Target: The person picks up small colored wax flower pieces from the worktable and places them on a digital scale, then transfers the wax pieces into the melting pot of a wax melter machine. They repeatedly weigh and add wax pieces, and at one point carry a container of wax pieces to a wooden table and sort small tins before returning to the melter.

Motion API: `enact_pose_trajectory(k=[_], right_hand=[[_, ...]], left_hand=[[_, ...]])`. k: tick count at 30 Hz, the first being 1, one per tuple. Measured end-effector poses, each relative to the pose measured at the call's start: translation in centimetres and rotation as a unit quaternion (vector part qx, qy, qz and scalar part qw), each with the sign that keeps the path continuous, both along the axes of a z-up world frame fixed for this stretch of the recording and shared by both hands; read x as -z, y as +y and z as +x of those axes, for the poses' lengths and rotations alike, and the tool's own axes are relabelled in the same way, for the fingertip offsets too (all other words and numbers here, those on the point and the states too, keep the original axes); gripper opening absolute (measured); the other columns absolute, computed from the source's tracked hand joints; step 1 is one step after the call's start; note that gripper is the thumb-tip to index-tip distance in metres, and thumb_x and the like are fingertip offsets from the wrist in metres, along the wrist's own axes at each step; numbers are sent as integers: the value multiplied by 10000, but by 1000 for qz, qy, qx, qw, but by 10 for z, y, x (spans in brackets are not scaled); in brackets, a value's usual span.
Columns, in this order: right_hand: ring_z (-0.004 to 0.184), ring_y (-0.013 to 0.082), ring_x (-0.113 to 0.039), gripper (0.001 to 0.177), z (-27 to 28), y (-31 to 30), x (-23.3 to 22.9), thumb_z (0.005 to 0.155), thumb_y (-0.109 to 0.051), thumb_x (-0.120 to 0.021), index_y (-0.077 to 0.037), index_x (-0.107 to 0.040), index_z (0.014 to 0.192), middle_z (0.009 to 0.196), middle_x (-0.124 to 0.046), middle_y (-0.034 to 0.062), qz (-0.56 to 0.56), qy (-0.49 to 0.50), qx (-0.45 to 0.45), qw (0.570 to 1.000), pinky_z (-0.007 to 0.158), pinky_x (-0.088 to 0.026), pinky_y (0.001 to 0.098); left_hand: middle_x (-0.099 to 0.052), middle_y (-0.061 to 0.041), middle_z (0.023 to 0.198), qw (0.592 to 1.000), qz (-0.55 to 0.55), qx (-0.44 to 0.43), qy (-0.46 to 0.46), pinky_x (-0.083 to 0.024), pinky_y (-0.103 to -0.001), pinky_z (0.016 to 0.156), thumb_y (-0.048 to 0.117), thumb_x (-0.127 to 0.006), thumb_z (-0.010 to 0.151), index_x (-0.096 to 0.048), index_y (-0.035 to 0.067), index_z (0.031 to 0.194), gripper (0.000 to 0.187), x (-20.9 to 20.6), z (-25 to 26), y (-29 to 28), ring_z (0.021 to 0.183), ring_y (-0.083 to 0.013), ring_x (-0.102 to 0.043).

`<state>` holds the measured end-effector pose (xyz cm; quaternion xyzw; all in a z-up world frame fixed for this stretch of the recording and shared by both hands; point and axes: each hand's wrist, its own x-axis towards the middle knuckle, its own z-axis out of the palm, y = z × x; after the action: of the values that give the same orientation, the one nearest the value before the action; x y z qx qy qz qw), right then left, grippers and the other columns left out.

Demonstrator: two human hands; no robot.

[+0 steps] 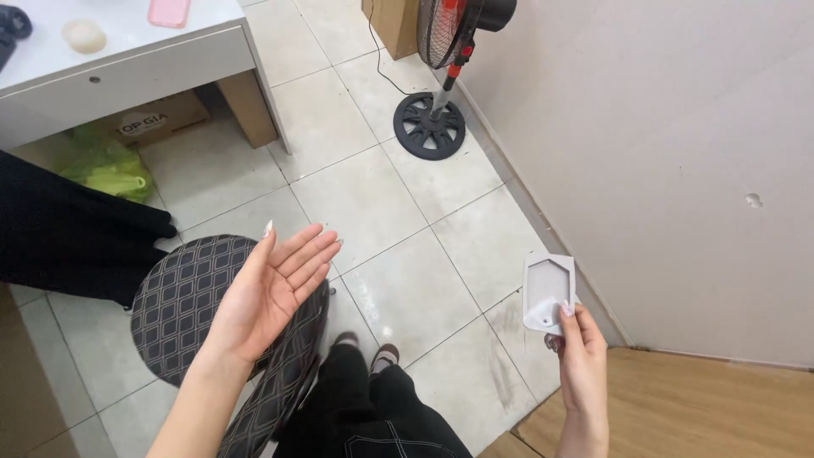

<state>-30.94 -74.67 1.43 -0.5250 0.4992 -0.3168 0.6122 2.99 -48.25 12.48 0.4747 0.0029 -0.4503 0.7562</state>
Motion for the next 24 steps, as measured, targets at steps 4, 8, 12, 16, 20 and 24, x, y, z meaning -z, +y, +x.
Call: enact_pose_trajectory(k=[4, 8, 12, 16, 20, 24], right_hand=[[715, 54, -477, 211, 28, -46, 23, 1039, -222, -568, -50, -673, 1103, 845, -625, -36, 1, 0, -28, 1000, 646, -393, 223], [702, 96, -487, 252, 87, -96, 17, 1030, -222, -586, -1, -685, 1098, 805, -618, 3, 2, 37, -110, 993, 641, -412, 258], [704, 109, -493, 273, 167, -157, 16, 1010, -228, -608, -1, -692, 1136, 765, -613, 24, -7, 43, -165, 985, 657, -420, 272], [720, 103, -528, 304, 277, -220, -7, 987, -256, -607, -6, -681, 1144, 777, -635, -13, -35, 61, -217, 974, 683, -445, 262], [688, 97, -508, 298, 392, -270, -19, 989, -252, -635, -3, -698, 1141, 727, -628, 7, -74, 92, -274, 954, 636, -410, 255], [666, 60, -508, 245, 517, -287, -18, 983, -224, -656, -16, -692, 1107, 739, -620, -21, -139, 65, -339, 928, 599, -399, 226]], left_hand=[[-532, -263, 1512, 996, -53, 19, 76, -436, -383, 1065, 467, -259, 1060, -411, -68, 1499, 709, 13, 31, -67, 1396, -303, -542], [-485, -242, 1542, 959, -202, 74, 186, -447, -431, 1106, 554, -283, 1006, -367, -37, 1504, 778, 38, 81, -127, 1408, -341, -502], [-660, -118, 1400, 995, -15, 78, 58, -521, -337, 1072, 402, -477, 999, -563, 30, 1380, 539, 83, 151, -186, 1259, -183, -659], [-638, -70, 880, 993, 33, 74, -84, -481, -278, 714, 265, -713, 1034, -663, 49, 1001, 224, 178, 225, -241, 711, -127, -564], [-640, -16, 686, 976, 144, 26, -163, -483, -230, 585, 253, -586, 1054, -639, 59, 920, 242, 134, 262, -281, 590, -91, -567], [-734, 11, 682, 978, 113, -23, -172, -542, -206, 609, 151, -626, 986, -693, 94, 991, 87, 77, 309, -296, 624, -58, -704]])
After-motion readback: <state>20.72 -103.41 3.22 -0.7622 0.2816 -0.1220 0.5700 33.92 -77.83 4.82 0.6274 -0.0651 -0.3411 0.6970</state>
